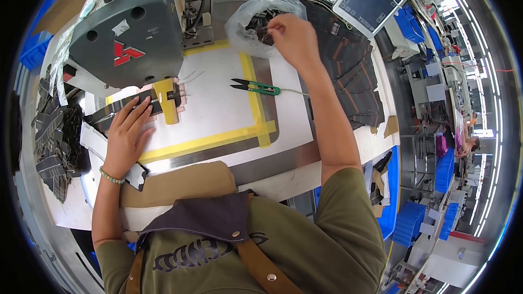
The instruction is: Sewing leather components using an industrial sewing machine.
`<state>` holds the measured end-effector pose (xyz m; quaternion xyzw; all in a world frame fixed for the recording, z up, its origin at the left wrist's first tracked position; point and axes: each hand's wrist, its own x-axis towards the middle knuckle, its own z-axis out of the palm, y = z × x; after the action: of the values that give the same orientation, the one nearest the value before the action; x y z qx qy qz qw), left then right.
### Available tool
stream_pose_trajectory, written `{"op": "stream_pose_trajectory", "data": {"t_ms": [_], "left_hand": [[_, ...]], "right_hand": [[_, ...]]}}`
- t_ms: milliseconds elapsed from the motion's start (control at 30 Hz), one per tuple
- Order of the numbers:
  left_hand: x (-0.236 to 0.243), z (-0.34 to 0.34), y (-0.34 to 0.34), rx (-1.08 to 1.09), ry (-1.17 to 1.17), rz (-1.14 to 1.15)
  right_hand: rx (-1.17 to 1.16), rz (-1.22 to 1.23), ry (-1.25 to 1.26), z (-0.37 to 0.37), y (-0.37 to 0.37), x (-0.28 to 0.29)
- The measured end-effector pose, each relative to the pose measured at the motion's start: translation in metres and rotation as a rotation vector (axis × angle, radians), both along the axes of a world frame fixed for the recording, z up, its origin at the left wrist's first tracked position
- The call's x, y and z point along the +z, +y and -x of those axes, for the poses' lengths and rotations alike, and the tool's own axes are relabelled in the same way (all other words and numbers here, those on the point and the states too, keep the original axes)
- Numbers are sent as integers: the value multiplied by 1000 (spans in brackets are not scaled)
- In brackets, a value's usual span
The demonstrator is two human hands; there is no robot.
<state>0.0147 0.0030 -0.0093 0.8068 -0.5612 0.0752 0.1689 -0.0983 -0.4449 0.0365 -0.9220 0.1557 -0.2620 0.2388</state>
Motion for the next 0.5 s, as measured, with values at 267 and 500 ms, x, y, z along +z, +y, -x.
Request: {"op": "stream_pose_trajectory", "data": {"t_ms": [267,500], "left_hand": [[33,30,-25,20,461,309],[20,34,-61,152,1376,437]], "right_hand": [[378,-717,33,28,65,24],[630,-986,332,19,151,-8]]}}
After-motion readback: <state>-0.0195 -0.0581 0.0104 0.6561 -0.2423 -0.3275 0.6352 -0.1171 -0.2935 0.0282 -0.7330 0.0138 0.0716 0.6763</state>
